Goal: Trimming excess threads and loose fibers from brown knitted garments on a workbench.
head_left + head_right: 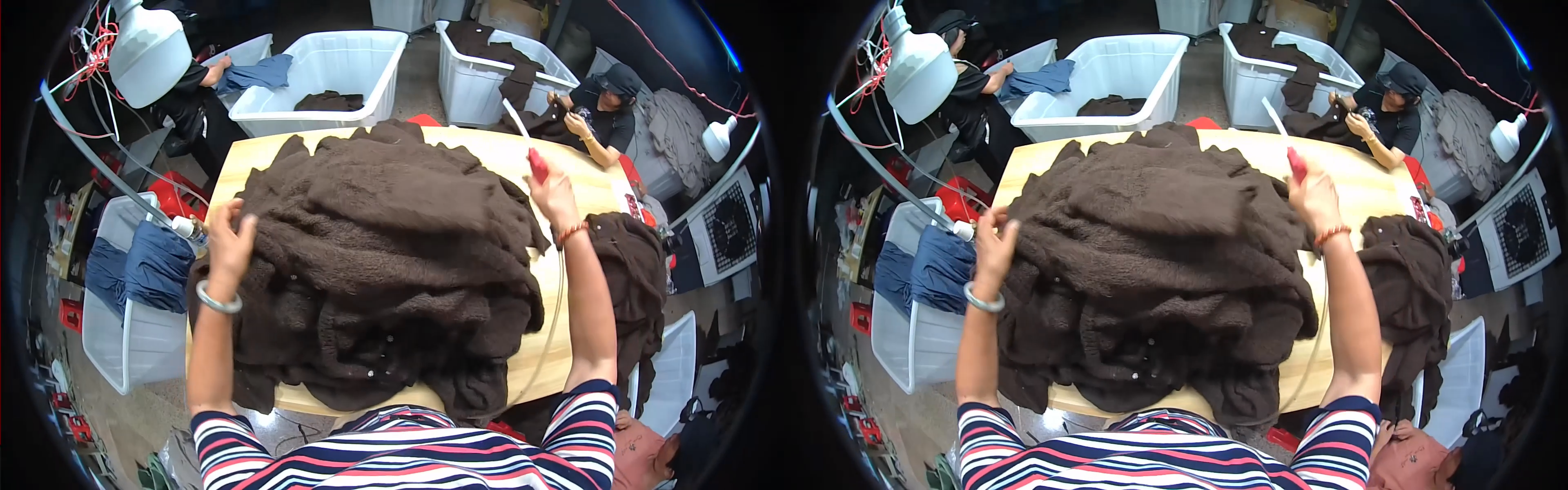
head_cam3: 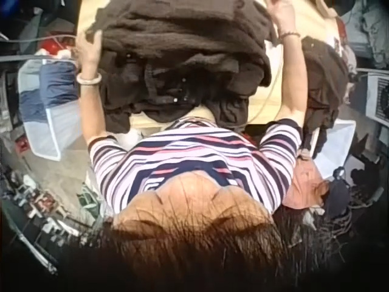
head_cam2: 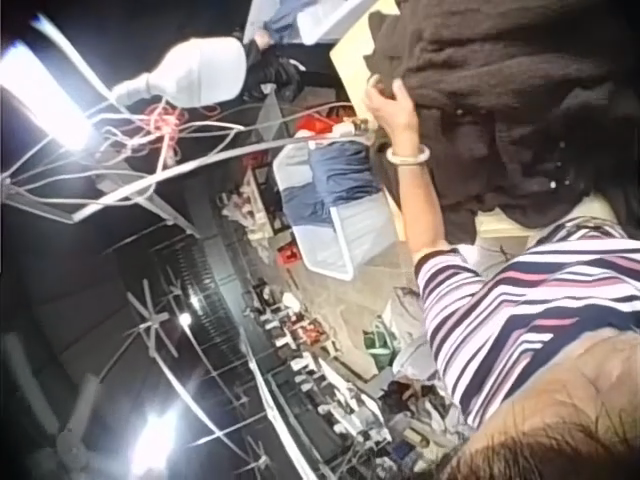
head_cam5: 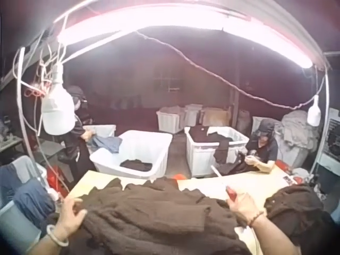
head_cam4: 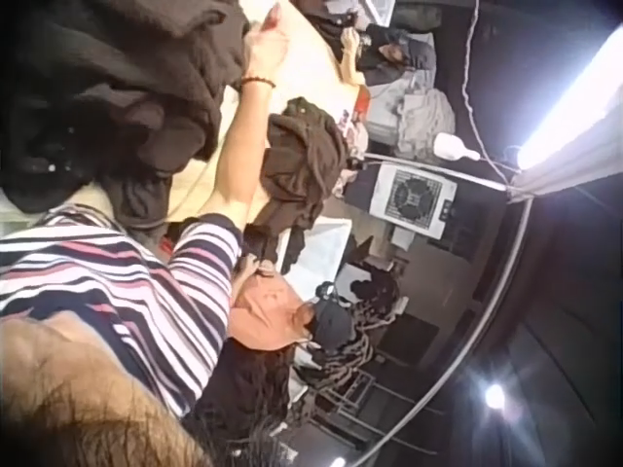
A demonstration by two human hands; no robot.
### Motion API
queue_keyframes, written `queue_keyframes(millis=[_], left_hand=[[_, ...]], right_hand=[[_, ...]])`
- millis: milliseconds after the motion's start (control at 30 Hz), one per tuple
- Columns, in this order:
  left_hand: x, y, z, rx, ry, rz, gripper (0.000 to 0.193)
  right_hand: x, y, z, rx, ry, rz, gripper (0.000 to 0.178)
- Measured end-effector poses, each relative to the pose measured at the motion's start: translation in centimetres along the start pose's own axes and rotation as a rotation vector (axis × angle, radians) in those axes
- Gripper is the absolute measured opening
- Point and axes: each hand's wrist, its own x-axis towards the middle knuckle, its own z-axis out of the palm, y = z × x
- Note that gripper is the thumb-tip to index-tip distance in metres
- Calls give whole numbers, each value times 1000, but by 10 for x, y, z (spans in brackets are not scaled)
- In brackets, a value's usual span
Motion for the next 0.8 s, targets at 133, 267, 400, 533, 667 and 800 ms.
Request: queue_keyframes(millis=[133,267,400,533,667,800], left_hand=[[-72,44,-9,-387,-419,-280,11],[-137,44,6,-1105,-557,-1095,34],[-140,47,34,-1588,-315,-1091,29],[-135,42,49,-1903,-147,-1030,15],[-132,44,52,-1955,74,-952,11],[-135,30,58,-2095,76,-1076,12]], right_hand=[[-66,-5,2,225,-111,-308,35],[-120,-38,-32,458,-545,-81,30],[-155,-55,-41,368,-652,-233,36],[-178,-81,-41,343,-687,-387,39],[-188,-107,-33,344,-751,-505,39],[-187,-126,-28,335,-821,-536,36]])
